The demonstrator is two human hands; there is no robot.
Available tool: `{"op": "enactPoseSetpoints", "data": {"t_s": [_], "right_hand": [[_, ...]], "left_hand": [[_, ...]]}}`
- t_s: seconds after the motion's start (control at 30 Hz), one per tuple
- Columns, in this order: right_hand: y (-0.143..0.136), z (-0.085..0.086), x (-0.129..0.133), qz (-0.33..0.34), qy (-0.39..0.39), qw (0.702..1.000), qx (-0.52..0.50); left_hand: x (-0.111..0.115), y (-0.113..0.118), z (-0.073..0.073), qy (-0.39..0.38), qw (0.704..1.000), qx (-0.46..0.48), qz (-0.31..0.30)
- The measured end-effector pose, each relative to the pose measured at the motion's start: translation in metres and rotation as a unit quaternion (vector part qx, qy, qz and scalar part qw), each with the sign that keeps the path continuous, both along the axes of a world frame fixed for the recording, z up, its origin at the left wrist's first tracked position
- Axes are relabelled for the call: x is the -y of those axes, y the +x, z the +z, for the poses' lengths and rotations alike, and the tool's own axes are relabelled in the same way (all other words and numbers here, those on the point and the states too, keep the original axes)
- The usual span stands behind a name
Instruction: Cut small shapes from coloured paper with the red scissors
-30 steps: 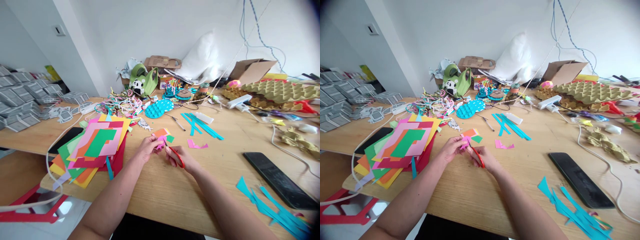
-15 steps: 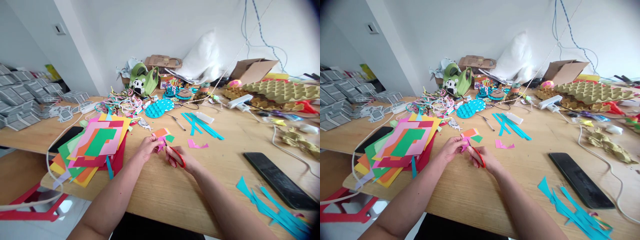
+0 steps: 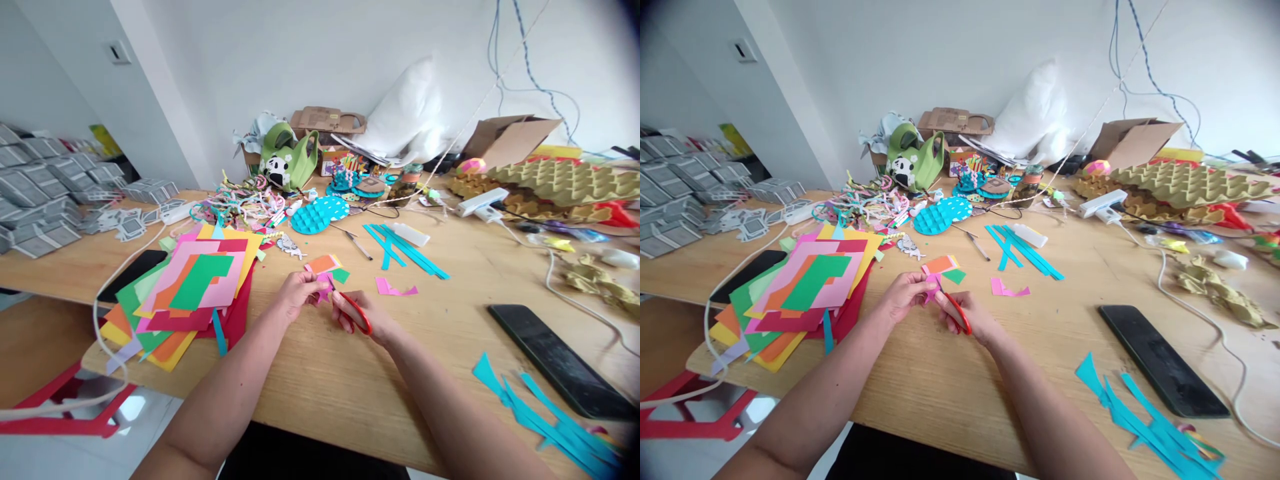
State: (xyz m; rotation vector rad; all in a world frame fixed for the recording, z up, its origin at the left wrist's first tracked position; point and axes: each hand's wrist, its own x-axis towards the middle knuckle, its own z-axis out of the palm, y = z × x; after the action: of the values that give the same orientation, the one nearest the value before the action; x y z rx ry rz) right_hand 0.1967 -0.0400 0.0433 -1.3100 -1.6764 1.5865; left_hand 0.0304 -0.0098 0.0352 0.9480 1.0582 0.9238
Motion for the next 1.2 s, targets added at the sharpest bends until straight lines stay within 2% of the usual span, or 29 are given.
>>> {"op": "enactPoseSetpoints", "data": {"t_s": [0.53, 1.2], "right_hand": [[-0.0006, 0.0007, 0.0004, -0.008, 0.009, 1.0, 0.013], [-0.0013, 0.0029, 0.0016, -0.014, -0.001, 1.0, 0.028]], "left_hand": [[-0.0008, -0.0001, 0.0002, -0.007, 1.0, 0.022, 0.001], [0.0, -0.0006, 0.0007, 0.005, 1.0, 0.006, -0.006]]}}
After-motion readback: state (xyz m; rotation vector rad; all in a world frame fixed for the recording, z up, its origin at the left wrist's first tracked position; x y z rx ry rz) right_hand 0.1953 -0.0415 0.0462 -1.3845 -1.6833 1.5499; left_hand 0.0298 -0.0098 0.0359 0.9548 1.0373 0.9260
